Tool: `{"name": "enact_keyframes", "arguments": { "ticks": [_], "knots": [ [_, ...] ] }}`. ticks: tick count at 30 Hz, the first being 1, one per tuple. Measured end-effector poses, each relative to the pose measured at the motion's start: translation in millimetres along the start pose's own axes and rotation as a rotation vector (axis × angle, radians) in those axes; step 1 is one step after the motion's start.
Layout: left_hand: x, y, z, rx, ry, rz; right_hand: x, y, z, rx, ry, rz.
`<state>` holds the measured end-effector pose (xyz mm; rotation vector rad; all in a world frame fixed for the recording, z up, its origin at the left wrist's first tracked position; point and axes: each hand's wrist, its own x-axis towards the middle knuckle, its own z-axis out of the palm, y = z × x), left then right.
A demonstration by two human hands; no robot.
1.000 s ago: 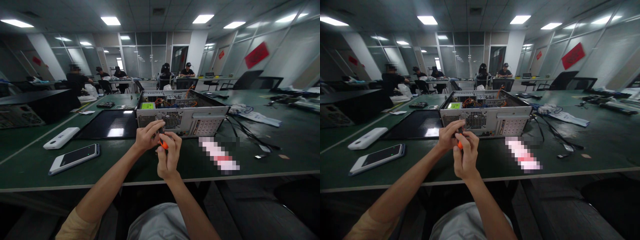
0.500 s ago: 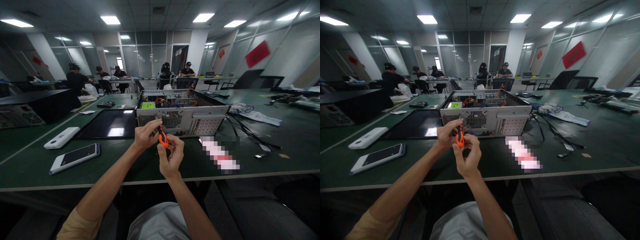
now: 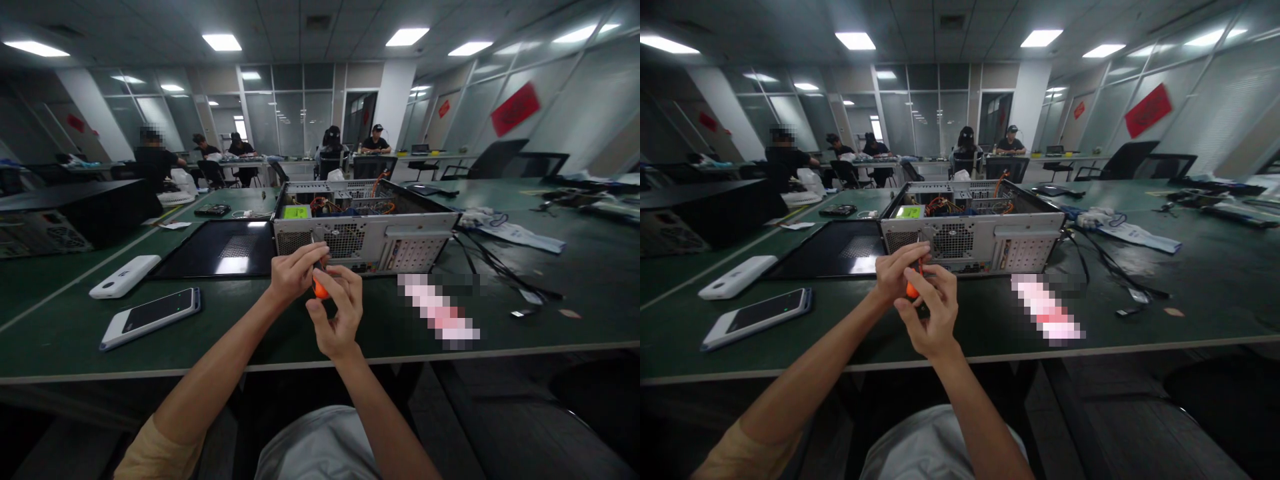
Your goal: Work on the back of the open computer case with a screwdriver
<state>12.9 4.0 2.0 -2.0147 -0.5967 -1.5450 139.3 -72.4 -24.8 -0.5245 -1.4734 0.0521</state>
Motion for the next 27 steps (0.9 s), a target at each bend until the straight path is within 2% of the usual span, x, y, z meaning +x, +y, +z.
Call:
{"name": "enact_keyframes", "arguments": {
  "ticks": [5,14,19,27],
  "knots": [
    [3,0,-0.5,0.003,0.039,0.018,-4,3,3,0.093,0.105,0.105],
    [2,-2,-7.5,0.024,-0.037,0.069,-6,1,1,0.045,0.014,-0.051],
    [1,-4,-5.2,-0.010,-0.036,0.047,-5,3,-4,0.100,-0.018,-0.022],
    [-5,-10,-0.5,-0.047,-0.009,-0.052,-9,7,6,0.207,0.148,0.103]
  ]
}}
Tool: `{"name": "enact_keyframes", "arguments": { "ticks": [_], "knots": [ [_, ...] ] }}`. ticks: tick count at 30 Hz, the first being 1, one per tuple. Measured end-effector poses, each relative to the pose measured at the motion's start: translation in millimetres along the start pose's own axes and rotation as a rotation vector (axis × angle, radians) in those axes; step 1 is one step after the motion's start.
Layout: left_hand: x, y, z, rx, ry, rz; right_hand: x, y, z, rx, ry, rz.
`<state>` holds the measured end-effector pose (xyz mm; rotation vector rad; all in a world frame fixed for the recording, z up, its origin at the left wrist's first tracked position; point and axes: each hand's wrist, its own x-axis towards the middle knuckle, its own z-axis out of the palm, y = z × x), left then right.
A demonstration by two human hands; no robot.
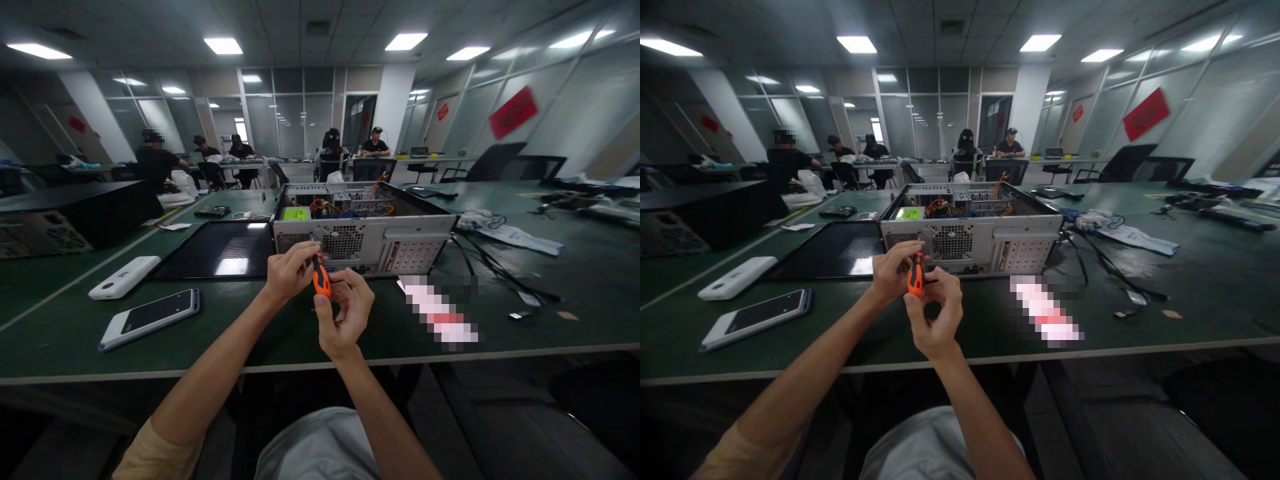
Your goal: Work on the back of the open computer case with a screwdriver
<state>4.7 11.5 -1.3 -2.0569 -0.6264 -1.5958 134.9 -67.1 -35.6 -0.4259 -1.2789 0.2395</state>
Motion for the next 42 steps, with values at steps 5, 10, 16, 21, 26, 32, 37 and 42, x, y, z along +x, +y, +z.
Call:
{"name": "enact_keyframes", "arguments": {
  "ticks": [5,10,16,21,26,32,37,42],
  "knots": [
    [0,1,-1.4,0.013,0.026,0.005,2,-4,-1,-0.076,-0.045,-0.072],
    [5,4,-8.2,0.069,0.021,0.065,1,-6,-4,-0.146,-0.151,-0.162],
    [4,1,-9.3,0.105,-0.021,0.053,3,-8,-8,-0.173,-0.211,-0.128],
    [3,0,-6.6,0.114,-0.013,0.016,9,-6,-6,-0.137,-0.066,-0.027],
    [4,1,-7.5,0.110,0.014,0.047,9,-8,-2,-0.089,-0.007,-0.018],
    [4,7,-6.0,0.086,-0.019,0.063,3,-5,-5,-0.197,0.003,-0.106],
    [4,11,-3.9,0.100,-0.060,0.115,2,-4,-5,-0.154,-0.058,-0.146],
    [3,11,-5.9,0.086,-0.084,0.127,3,-7,-5,-0.153,-0.124,-0.160]
  ]
}}
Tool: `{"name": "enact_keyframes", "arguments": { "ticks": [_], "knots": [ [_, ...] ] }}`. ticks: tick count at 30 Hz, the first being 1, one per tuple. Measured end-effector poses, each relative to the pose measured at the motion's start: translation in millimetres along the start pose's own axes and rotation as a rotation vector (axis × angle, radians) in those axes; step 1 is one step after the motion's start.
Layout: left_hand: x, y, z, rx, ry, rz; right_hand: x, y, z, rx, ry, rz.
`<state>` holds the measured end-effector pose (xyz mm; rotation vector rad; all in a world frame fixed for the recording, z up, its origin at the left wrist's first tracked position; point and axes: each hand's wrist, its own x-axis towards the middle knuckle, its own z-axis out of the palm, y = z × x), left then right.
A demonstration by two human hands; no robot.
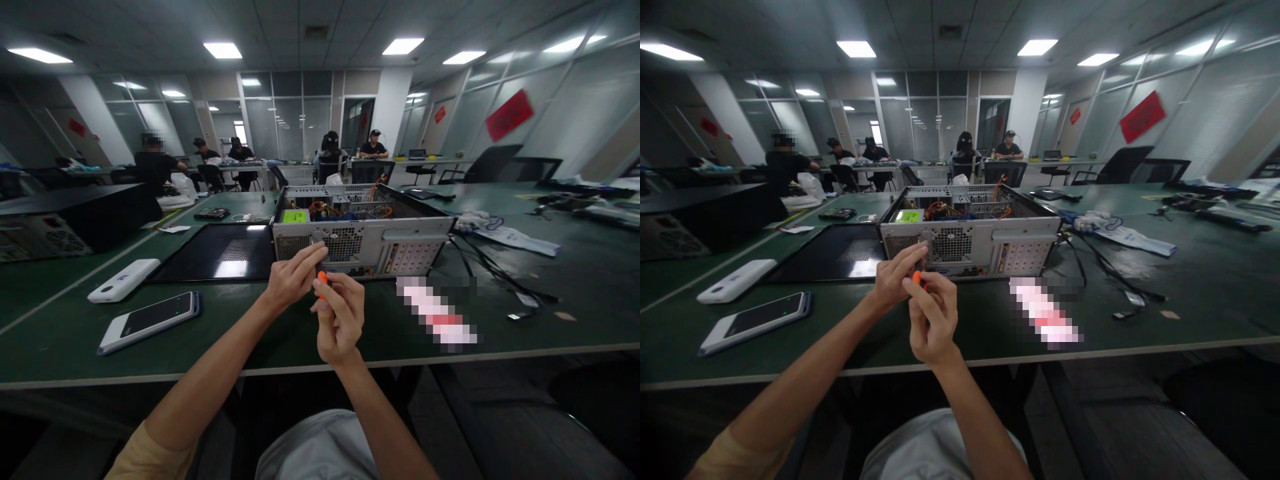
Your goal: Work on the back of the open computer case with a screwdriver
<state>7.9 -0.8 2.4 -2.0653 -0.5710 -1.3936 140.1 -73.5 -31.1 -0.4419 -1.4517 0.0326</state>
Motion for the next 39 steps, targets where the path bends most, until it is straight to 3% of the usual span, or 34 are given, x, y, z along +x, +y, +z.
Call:
{"name": "enact_keyframes", "arguments": {
  "ticks": [6,13,20,24,31,39],
  "knots": [
    [1,-1,-2.9,-0.011,-0.060,0.045,-1,1,3,0.068,0.022,0.000],
    [2,0,-2.8,0.033,-0.029,0.033,5,-2,-3,-0.089,-0.009,-0.050],
    [2,0,4.8,-0.095,0.040,-0.057,3,4,6,-0.069,0.155,0.061],
    [0,-2,7.7,-0.120,0.067,-0.095,4,2,4,-0.018,0.071,0.057],
    [-6,-4,5.4,-0.039,-0.042,-0.113,6,-2,3,-0.104,-0.029,-0.155],
    [0,-5,-2.1,0.010,-0.041,-0.077,3,-3,0,-0.168,-0.015,-0.095]
  ]
}}
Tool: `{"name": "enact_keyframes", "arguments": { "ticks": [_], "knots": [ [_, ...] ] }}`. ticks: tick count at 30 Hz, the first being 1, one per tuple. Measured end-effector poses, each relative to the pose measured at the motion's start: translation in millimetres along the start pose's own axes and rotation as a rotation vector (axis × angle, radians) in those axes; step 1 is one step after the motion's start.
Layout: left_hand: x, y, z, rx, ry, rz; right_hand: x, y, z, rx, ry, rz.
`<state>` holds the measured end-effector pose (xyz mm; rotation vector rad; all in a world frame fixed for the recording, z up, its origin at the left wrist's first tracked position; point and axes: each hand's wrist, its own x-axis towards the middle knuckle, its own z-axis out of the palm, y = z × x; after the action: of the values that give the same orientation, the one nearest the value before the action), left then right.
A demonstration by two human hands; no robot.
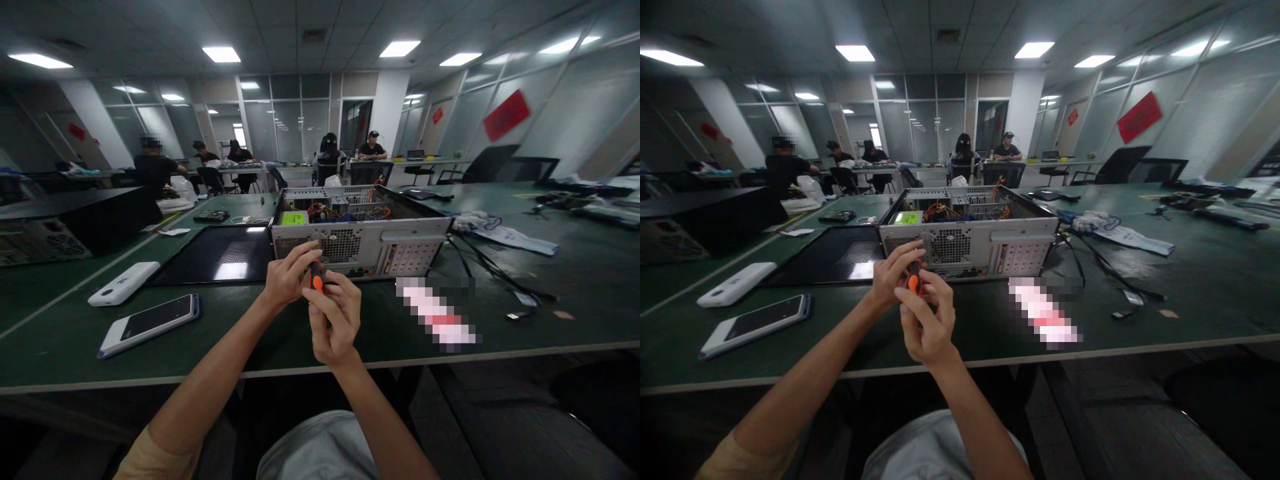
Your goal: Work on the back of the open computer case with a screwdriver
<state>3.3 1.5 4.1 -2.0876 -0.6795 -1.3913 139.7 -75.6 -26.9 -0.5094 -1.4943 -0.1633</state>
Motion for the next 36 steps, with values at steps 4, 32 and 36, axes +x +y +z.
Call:
{"name": "enact_keyframes", "arguments": {
  "ticks": [4,32,36],
  "knots": [
    [0.9,-0.2,1.8,-0.011,0.039,-0.030,-0.3,1.9,2.9,0.040,0.048,0.052],
    [-1.1,1.9,2.0,-0.017,0.047,-0.011,-6.5,4.4,5.8,0.280,0.053,0.235],
    [0.3,3.8,-0.4,-0.028,0.028,0.025,-7.4,3.1,4.5,0.231,0.029,0.172]
  ]
}}
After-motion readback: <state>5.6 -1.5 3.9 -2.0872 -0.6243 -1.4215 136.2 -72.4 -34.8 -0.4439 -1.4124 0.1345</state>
